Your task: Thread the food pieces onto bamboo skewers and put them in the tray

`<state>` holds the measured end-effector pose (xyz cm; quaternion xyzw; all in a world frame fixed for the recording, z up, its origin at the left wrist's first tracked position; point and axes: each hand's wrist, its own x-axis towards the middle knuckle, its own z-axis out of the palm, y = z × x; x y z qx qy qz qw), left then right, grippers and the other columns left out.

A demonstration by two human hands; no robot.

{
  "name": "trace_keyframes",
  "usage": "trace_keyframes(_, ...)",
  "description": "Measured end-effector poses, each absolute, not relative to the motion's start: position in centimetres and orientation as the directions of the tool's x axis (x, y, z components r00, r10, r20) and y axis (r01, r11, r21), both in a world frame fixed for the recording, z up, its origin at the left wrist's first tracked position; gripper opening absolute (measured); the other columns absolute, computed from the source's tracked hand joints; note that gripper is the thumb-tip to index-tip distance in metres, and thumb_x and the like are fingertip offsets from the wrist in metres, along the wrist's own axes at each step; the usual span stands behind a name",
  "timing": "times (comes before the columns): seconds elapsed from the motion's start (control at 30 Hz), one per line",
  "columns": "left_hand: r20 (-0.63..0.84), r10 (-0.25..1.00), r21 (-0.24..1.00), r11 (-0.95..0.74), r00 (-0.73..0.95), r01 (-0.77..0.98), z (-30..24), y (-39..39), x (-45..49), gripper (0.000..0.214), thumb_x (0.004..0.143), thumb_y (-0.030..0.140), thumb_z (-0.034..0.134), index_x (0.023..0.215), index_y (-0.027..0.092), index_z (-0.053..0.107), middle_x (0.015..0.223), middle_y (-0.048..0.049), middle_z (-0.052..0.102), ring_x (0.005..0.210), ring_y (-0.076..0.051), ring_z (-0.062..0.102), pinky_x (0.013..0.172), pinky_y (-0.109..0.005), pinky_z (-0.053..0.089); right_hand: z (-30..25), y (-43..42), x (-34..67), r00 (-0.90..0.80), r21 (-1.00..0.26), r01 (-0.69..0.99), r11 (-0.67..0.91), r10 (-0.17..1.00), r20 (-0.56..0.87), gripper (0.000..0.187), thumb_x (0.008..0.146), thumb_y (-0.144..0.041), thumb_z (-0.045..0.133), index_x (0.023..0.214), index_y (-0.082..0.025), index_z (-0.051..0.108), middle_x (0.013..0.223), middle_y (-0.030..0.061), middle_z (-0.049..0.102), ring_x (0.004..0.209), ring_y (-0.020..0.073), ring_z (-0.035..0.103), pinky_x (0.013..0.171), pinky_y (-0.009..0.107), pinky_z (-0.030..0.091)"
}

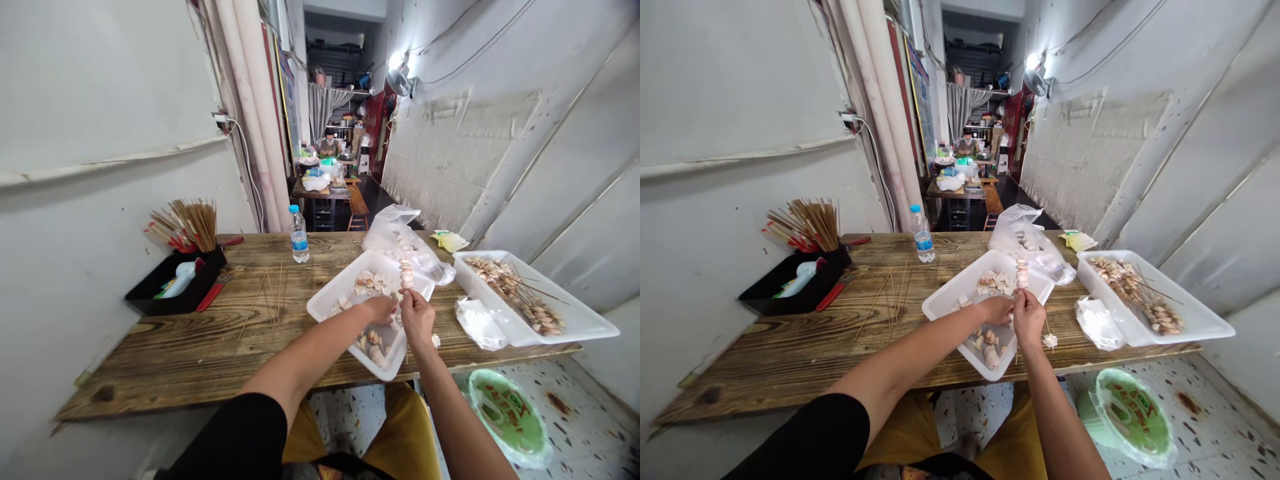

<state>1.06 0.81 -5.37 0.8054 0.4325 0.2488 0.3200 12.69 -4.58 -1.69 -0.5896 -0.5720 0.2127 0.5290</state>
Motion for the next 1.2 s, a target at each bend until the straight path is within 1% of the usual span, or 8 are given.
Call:
trace_keyframes(0.1,0.091,0.939,0.874,-0.236,0.333,0.425,-5.0,1.6,0.8,0.027,0.056,-0.002,0.069,0.052,0.020,0.054,0.047,0.0014,0.048,0.074,-0.025,0.065,0.084,-0.036,0.049,-1.5,-4.7,12.7,0.224,-0.846,0.476,0.240,0.897,0.381,0.046,0.082,-0.046,0.045,0.092,-0.011,0.074,0.075,0.0101,0.071,0.061,0.0196,0.060,0.059,0.028,0.044)
trace_keyframes(0.2,-0.026,0.997,1.000,0.025,0.070,0.016,-4.1,2.8,0.0,0.013,0.068,0.004,0.069,0.068,0.016,0.064,0.055,0.0015,0.058,0.064,-0.017,0.065,0.075,-0.032,0.053,-1.3,-4.7,12.7,0.154,-0.814,0.518,0.262,0.908,0.390,0.046,0.081,-0.047,0.044,0.089,-0.013,0.074,0.067,0.0079,0.068,0.059,0.0197,0.059,0.059,0.029,0.044)
trace_keyframes(0.3,-0.106,0.988,0.917,0.053,-0.115,-0.395,-2.9,3.6,-1.3,0.008,0.075,0.005,0.068,0.080,0.011,0.066,0.066,-0.0012,0.065,0.062,-0.013,0.066,0.075,-0.030,0.055,-1.1,-4.4,12.7,0.070,-0.788,0.553,0.271,0.928,0.367,0.045,0.080,-0.047,0.044,0.086,-0.014,0.074,0.061,0.0069,0.065,0.058,0.0201,0.058,0.058,0.029,0.043)
trace_keyframes(0.4,-0.101,0.969,0.857,-0.031,-0.225,-0.515,-2.1,3.8,-2.2,0.010,0.073,0.004,0.070,0.081,0.009,0.066,0.071,-0.0028,0.068,0.063,-0.012,0.067,0.077,-0.029,0.055,-1.0,-4.2,12.5,-0.025,-0.771,0.573,0.276,0.947,0.321,0.046,0.079,-0.047,0.042,0.086,-0.014,0.074,0.059,0.0070,0.063,0.059,0.0211,0.058,0.057,0.030,0.043)
trace_keyframes(0.57,-0.057,0.948,0.852,-0.118,-0.314,-0.510,-1.9,3.9,-2.3,0.010,0.073,0.006,0.069,0.080,0.012,0.067,0.071,-0.0010,0.068,0.062,-0.010,0.065,0.073,-0.028,0.055,-0.9,-4.1,12.3,-0.128,-0.748,0.593,0.299,0.952,0.278,0.045,0.079,-0.047,0.041,0.084,-0.015,0.073,0.059,0.0057,0.062,0.059,0.0210,0.058,0.057,0.030,0.042)
trace_keyframes(0.87,0.011,0.936,0.903,-0.161,-0.353,-0.399,-2.1,4.3,-2.6,0.008,0.075,0.012,0.067,0.083,0.013,0.065,0.071,-0.0001,0.066,0.063,-0.009,0.063,0.066,-0.021,0.052,-0.9,-4.1,12.3,-0.142,-0.744,0.596,0.303,0.951,0.273,0.044,0.079,-0.045,0.041,0.083,-0.015,0.073,0.059,0.0057,0.062,0.059,0.0205,0.057,0.057,0.029,0.041)
trace_keyframes(1.0,-0.010,0.935,0.981,-0.060,-0.354,-0.184,-2.6,4.4,-2.9,0.013,0.072,0.007,0.068,0.083,0.013,0.066,0.072,0.0007,0.066,0.063,-0.008,0.061,0.067,-0.019,0.051,-0.8,-4.4,12.3,-0.008,-0.774,0.580,0.254,0.952,0.306,0.048,0.080,-0.046,0.041,0.088,-0.012,0.074,0.062,0.0070,0.064,0.058,0.0197,0.057,0.058,0.029,0.042)
trace_keyframes(1.2,-0.160,0.981,0.985,0.150,0.114,0.090,-3.0,2.9,-2.9,0.013,0.067,0.009,0.073,0.078,0.013,0.067,0.057,0.0032,0.060,0.052,-0.008,0.054,0.058,-0.021,0.048,-0.9,-4.7,12.3,0.094,-0.800,0.551,0.238,0.935,0.342,0.046,0.080,-0.044,0.043,0.090,-0.011,0.074,0.066,0.0081,0.067,0.061,0.0200,0.059,0.061,0.029,0.044)
